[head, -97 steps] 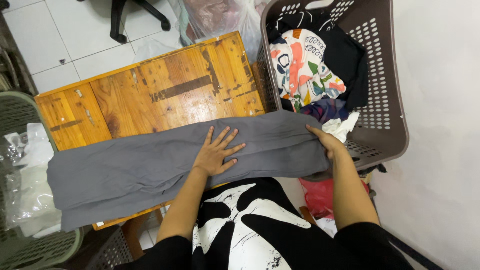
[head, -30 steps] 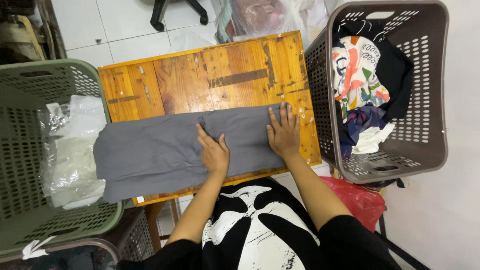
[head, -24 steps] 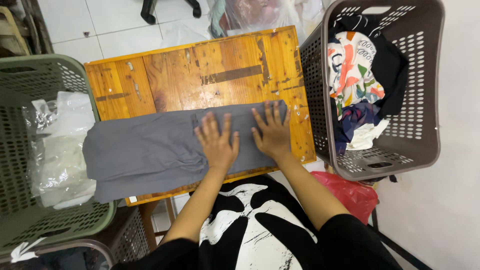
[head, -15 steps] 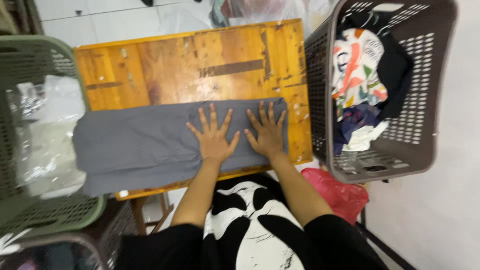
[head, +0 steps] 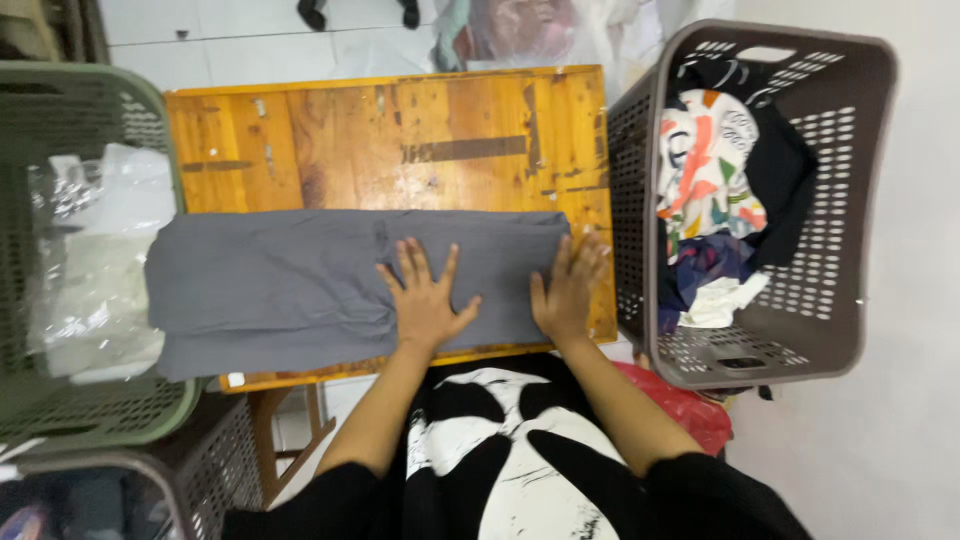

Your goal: The person folds a pair of grey pants on a wooden table, smoothing the fabric by hand and making multiple folds to create a flat, rectangular shape.

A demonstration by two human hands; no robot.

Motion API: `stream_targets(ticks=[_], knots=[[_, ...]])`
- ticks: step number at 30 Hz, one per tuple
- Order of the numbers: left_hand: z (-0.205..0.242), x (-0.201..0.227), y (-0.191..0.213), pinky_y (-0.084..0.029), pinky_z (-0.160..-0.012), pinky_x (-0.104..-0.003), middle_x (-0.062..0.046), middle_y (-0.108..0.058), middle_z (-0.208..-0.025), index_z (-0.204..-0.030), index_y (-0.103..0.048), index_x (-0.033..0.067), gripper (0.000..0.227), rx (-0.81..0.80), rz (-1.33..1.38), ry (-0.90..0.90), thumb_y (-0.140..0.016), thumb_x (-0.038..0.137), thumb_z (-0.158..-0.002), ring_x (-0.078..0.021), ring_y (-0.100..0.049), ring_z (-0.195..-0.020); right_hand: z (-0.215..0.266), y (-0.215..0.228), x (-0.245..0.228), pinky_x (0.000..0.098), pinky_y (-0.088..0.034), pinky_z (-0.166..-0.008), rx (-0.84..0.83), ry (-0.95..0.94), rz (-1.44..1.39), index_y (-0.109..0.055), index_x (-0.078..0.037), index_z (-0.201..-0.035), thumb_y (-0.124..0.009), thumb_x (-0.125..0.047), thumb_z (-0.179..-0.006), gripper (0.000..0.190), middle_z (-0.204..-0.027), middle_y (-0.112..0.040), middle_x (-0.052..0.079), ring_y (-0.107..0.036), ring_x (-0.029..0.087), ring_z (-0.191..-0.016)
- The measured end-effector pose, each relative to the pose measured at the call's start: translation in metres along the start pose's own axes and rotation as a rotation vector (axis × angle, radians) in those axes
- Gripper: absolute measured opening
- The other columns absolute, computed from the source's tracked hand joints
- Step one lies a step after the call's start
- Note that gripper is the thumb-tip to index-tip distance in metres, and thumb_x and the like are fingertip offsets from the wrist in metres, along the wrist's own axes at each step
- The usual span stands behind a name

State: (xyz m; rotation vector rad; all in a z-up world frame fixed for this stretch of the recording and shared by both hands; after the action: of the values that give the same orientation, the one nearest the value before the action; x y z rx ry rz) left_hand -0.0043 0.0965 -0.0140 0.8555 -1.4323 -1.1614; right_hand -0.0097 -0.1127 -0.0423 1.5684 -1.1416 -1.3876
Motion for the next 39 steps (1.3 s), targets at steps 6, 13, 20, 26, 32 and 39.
stream_targets(ticks=[6, 13, 20, 26, 32, 39], knots=[[0.022, -0.005, -0.005, -0.005, -0.099, -0.061, -0.021, -0.019, -0.141, -0.134, -0.030, 0.0264, 0.063, 0.040, -0.018, -0.031, -0.041, 0.048, -0.076, -0.0387, -0.011, -0.131, 0.019, 0.010, -0.023, 0.0655, -0.003, -0.094, -0.146, 0.157, 0.094, -0.031, -0.015, -0.134, -0.047, -0.043, -0.077, 0.065, -0.139, -0.006, 0.030, -0.001, 0.051, -0.126], [0.025, -0.010, -0.008, -0.006, -0.102, -0.055, -0.030, -0.019, -0.137, -0.134, -0.032, 0.0088, 0.071, 0.128, 0.044, 0.078, -0.044, 0.048, -0.076, -0.0425, -0.014, -0.129, 0.021, 0.013, -0.011, 0.0579, -0.016, -0.097, -0.089, -0.049, 0.063, -0.027, -0.009, -0.136, -0.046, -0.037, -0.082, 0.063, -0.135, -0.012, 0.034, -0.011, 0.049, -0.126], [0.019, -0.008, -0.008, -0.004, -0.101, -0.058, -0.040, -0.015, -0.132, -0.134, -0.027, 0.0049, 0.073, 0.113, 0.060, 0.093, -0.046, 0.045, -0.076, -0.0507, -0.011, -0.126, 0.004, 0.040, -0.015, 0.0517, -0.031, -0.090, -0.317, -0.494, -0.109, -0.035, -0.008, -0.125, -0.058, -0.046, -0.074, 0.068, -0.118, -0.045, 0.021, -0.041, 0.040, -0.111], [0.016, 0.002, -0.004, -0.003, -0.102, -0.057, -0.040, -0.009, -0.132, -0.134, -0.024, 0.0033, 0.073, 0.043, 0.126, 0.125, -0.048, 0.042, -0.077, -0.0501, -0.007, -0.127, -0.017, 0.053, -0.001, 0.0413, -0.049, -0.069, -0.549, -0.798, -0.873, -0.060, -0.007, -0.105, -0.072, -0.028, -0.069, 0.043, -0.092, -0.062, 0.016, -0.059, 0.029, -0.088], [0.001, 0.045, 0.002, 0.000, -0.101, -0.058, -0.045, 0.000, -0.129, -0.135, -0.014, -0.0008, 0.079, -0.099, 0.289, 0.121, -0.051, 0.040, -0.079, -0.0541, 0.001, -0.125, -0.027, 0.144, -0.017, 0.0408, -0.048, -0.070, -0.439, -0.707, -0.951, -0.057, -0.002, -0.106, -0.070, -0.011, -0.071, 0.038, -0.090, -0.061, 0.017, -0.056, 0.025, -0.085], [-0.007, 0.109, 0.010, 0.005, -0.103, -0.049, -0.039, 0.020, -0.130, -0.138, 0.004, 0.0156, 0.077, -0.563, 0.418, -0.247, -0.035, 0.054, -0.083, -0.0470, 0.021, -0.124, -0.022, 0.205, 0.046, 0.0305, -0.048, -0.060, -0.150, -0.976, -0.876, -0.059, -0.009, -0.099, -0.062, -0.013, -0.065, 0.034, -0.084, -0.061, 0.006, -0.057, 0.018, -0.067]])
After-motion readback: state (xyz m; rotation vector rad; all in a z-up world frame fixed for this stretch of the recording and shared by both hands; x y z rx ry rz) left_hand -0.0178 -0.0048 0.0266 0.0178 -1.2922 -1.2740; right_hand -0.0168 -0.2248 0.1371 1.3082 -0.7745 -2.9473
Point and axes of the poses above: each hand's wrist, its own z-axis away from the middle knuckle, its own y-axis out of the back of the hand, x = y × z, the point moved 3 cm from there along -z, towards the middle knuckle
